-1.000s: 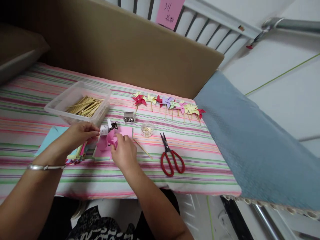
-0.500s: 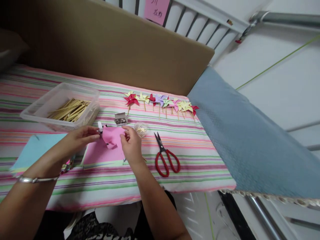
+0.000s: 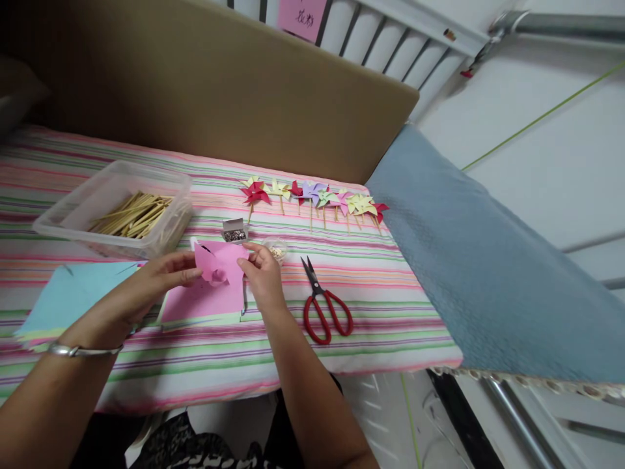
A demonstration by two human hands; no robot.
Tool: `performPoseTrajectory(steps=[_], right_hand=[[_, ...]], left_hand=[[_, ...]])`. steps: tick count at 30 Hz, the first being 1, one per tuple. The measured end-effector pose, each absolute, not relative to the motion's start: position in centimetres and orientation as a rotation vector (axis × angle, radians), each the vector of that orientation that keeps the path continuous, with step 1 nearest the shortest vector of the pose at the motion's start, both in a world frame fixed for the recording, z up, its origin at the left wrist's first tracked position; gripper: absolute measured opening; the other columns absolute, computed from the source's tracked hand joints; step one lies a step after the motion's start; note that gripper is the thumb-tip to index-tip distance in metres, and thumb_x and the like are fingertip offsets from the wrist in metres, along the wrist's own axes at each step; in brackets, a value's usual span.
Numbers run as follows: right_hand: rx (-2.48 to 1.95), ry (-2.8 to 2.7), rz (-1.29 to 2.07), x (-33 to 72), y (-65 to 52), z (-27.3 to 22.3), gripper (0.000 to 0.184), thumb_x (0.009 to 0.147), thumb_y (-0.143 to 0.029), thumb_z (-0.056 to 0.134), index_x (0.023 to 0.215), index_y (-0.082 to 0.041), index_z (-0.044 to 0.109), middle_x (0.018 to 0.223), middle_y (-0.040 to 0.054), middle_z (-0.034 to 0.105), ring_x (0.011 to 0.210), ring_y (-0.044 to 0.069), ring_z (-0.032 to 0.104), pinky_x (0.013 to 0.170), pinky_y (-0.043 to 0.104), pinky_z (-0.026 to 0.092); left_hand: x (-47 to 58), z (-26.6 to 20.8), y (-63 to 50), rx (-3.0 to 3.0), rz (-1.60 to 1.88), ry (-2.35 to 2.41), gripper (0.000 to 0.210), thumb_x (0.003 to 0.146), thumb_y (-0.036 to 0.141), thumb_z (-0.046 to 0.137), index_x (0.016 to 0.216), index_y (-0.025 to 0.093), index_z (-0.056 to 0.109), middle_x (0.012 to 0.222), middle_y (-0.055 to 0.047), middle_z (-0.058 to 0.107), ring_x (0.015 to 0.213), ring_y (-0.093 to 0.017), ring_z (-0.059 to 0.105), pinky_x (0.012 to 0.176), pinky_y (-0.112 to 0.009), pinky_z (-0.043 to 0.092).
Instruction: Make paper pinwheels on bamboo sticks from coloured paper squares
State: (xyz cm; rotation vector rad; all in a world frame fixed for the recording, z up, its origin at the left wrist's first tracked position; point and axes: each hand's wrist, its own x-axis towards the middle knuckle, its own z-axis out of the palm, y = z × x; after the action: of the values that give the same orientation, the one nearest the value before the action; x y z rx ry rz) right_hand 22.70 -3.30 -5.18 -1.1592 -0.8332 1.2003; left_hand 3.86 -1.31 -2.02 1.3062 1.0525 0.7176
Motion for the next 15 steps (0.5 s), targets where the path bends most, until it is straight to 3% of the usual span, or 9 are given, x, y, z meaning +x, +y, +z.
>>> performPoseTrajectory(steps=[5, 8, 12, 15], right_hand=[[-1.123, -0.881, 1.247, 22.5, -3.3, -5.4, 0.034, 0.066, -0.023, 0.068, 0.099, -0.020, 0.061, 0.066, -0.0052, 0.054, 0.059, 0.010, 0.050, 0.053, 0.020, 0.041], [-1.198, -0.962, 1.165, 22.5, -3.2, -5.7, 0.036, 0.070, -0.024, 0.065, 0.105, -0.020, 0.060, 0.076, -0.0016, 0.059, 0.066, 0.012, 0.055, 0.059, 0.023, 0.046], [-1.362, -1.252, 0.594, 22.5, -4.0, -5.1, 0.032, 0.080, -0.021, 0.057, 0.111, -0.021, 0.061, 0.101, 0.0063, 0.061, 0.086, 0.016, 0.058, 0.076, 0.030, 0.049], [-1.311, -1.441, 0.292, 21.8, -5.6, -4.0, 0.021, 0.086, -0.018, 0.052, 0.102, -0.021, 0.065, 0.094, 0.0062, 0.062, 0.083, 0.016, 0.057, 0.075, 0.029, 0.048]], left_hand=[[4.3, -3.4, -1.2, 1.378, 0.669, 1.300, 0.030, 0.065, 0.044, 0.070, 0.072, 0.015, 0.070, 0.062, -0.004, 0.067, 0.054, -0.017, 0.057, 0.053, -0.028, 0.042], [4.5, -4.7, -0.9, 1.360, 0.718, 1.411, 0.024, 0.064, 0.038, 0.069, 0.061, 0.015, 0.066, 0.049, -0.002, 0.061, 0.044, -0.015, 0.052, 0.046, -0.026, 0.038], [4.5, -5.3, -0.6, 1.240, 0.830, 1.469, 0.021, 0.063, 0.033, 0.069, 0.068, 0.014, 0.065, 0.048, -0.001, 0.060, 0.042, -0.015, 0.053, 0.043, -0.026, 0.040], [4.5, -4.9, -0.7, 1.176, 0.902, 1.458, 0.019, 0.062, 0.031, 0.068, 0.068, 0.014, 0.063, 0.048, 0.001, 0.058, 0.041, -0.014, 0.052, 0.042, -0.025, 0.039]])
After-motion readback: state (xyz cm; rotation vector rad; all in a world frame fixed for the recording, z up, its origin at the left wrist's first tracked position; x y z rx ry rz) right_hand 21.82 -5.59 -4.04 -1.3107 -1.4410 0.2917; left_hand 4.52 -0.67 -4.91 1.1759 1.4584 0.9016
